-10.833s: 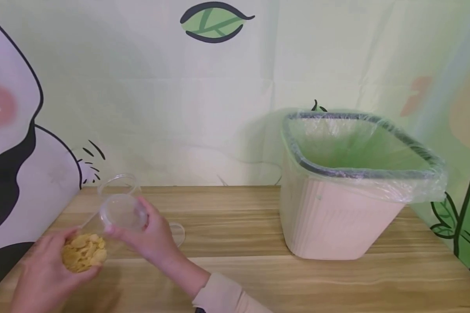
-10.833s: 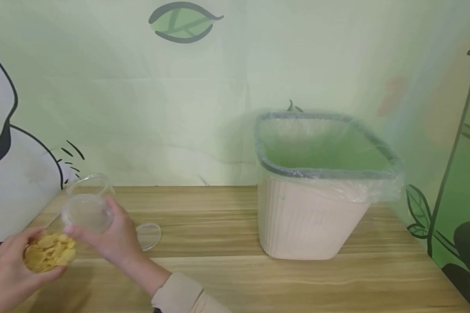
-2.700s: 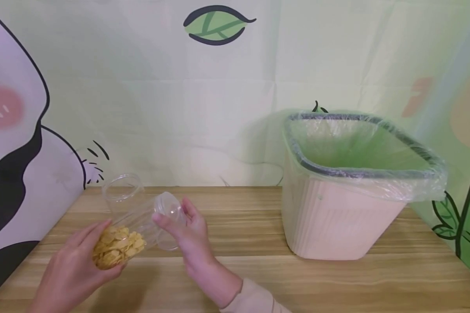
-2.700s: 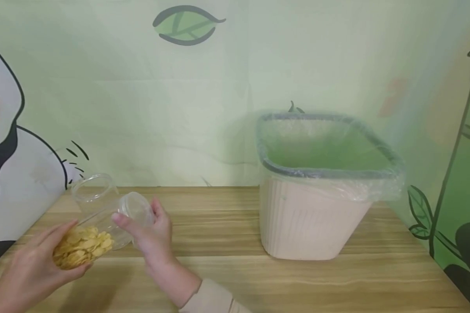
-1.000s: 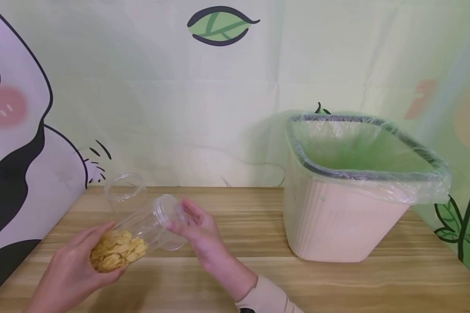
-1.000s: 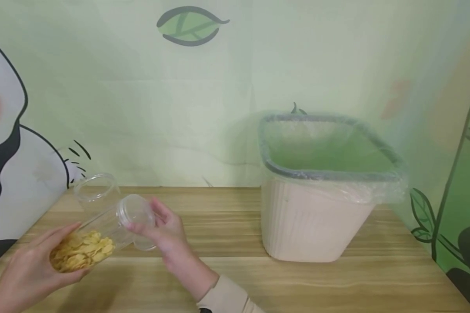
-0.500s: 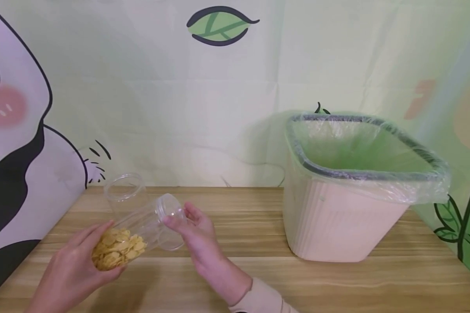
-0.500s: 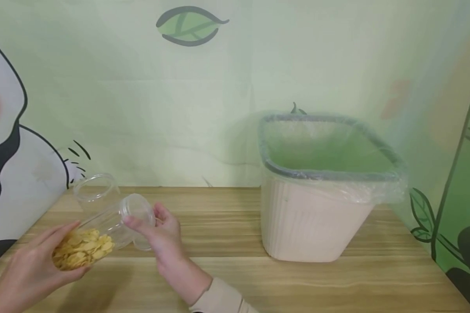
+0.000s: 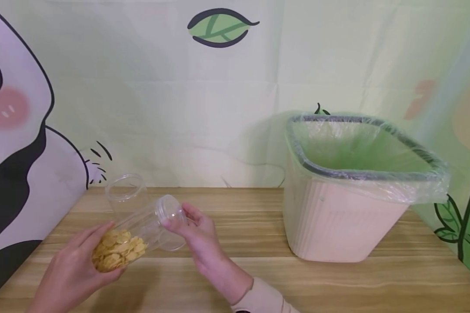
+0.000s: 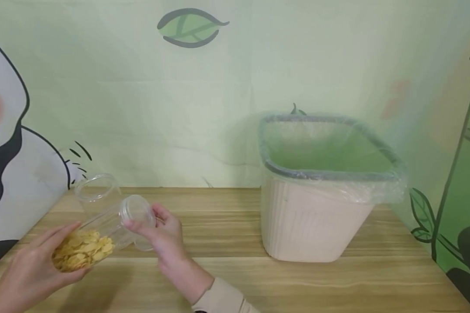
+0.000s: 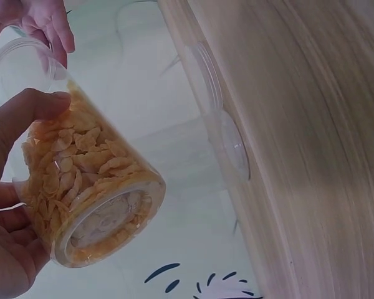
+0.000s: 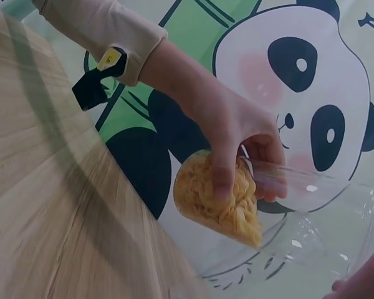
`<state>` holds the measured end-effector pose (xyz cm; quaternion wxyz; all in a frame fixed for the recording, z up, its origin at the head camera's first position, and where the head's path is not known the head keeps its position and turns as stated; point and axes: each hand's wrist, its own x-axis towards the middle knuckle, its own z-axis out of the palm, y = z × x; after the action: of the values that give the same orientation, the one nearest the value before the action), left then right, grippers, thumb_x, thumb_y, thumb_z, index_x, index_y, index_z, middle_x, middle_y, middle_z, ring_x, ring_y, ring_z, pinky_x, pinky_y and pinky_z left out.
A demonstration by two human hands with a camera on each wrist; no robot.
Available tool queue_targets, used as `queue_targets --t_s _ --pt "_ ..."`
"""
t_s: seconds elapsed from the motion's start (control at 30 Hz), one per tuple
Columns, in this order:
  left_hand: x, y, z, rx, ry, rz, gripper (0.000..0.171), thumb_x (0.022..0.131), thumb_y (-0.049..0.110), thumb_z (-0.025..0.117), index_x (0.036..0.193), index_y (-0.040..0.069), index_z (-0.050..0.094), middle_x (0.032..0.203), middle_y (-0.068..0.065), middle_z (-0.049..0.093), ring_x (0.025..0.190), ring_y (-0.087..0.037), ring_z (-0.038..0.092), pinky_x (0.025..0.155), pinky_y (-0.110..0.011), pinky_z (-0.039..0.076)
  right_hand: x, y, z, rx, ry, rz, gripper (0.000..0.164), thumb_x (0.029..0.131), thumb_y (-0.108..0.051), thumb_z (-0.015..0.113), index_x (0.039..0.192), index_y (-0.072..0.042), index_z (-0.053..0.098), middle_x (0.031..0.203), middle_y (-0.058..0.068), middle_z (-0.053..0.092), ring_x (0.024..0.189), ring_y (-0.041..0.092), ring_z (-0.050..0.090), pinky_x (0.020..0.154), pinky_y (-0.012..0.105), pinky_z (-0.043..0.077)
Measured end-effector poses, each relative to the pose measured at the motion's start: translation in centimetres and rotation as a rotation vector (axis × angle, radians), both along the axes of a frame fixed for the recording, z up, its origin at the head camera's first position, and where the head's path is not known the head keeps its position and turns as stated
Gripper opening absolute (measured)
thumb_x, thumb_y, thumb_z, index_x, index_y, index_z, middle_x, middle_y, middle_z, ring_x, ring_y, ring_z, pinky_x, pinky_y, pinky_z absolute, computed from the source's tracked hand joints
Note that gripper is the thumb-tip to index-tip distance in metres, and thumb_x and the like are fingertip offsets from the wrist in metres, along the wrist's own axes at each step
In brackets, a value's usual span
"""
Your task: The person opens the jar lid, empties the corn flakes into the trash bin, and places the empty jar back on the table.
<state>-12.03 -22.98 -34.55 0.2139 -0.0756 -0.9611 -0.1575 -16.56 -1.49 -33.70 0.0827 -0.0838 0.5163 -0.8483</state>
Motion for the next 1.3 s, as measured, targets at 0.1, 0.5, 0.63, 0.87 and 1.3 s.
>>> queue_targets --t_s 0.1,0.5,0.63,0.87,1.3 --pt "0.1 -0.1 0.0 0.005 0.007 -0.006 0.092 0.045 0.028 0.088 0.124 0.0 0.05 0.114 -0.026 0.051 0.095 -0.045 0.051 0.073 -0.061 0.044 -0.2 0.2 -0.3 -0.008 0.035 0.034 0.086 0.065 -0.024 0.08 0.132 0.008 0.037 0.133 0.02 0.043 0.122 0.03 0.043 0.102 0.037 0.035" --pt "0.4 0.0 0.1 0.03 -0.008 -0.018 0.091 0.044 0.025 0.09 0.123 0.0 0.051 0.111 -0.025 0.053 0.093 -0.043 0.054 0.071 -0.059 0.046 -1.3 1.4 -1.0 -0.084 0.122 0.203 0.079 0.067 0.0 0.07 0.135 0.007 0.032 0.141 0.017 0.035 0.129 0.029 0.034 0.101 0.028 0.035" --pt "0.3 0.0 0.1 0.027 -0.023 -0.016 0.092 0.044 0.026 0.089 0.123 0.0 0.051 0.112 -0.025 0.053 0.093 -0.043 0.054 0.071 -0.059 0.047 -1.5 1.7 -1.1 -0.097 0.137 0.238 0.079 0.067 0.004 0.069 0.136 0.006 0.031 0.141 0.017 0.034 0.13 0.028 0.033 0.1 0.027 0.035" --pt "0.1 0.0 0.1 0.021 -0.063 0.004 0.092 0.047 0.028 0.088 0.125 0.0 0.049 0.115 -0.026 0.05 0.094 -0.044 0.052 0.074 -0.06 0.046 -1.4 1.5 -1.2 -0.093 0.097 0.193 0.085 0.067 -0.006 0.074 0.137 0.007 0.029 0.142 0.019 0.032 0.129 0.03 0.034 0.102 0.031 0.034" --pt "0.1 0.3 0.2 0.0 0.015 -0.019 0.091 0.044 0.025 0.089 0.122 -0.001 0.051 0.113 -0.027 0.052 0.094 -0.044 0.053 0.073 -0.06 0.045 0.2 0.3 0.2 0.075 -0.022 0.016 0.082 0.071 -0.021 0.075 0.134 0.009 0.032 0.127 0.018 0.045 0.113 0.027 0.048 0.1 0.042 0.037"
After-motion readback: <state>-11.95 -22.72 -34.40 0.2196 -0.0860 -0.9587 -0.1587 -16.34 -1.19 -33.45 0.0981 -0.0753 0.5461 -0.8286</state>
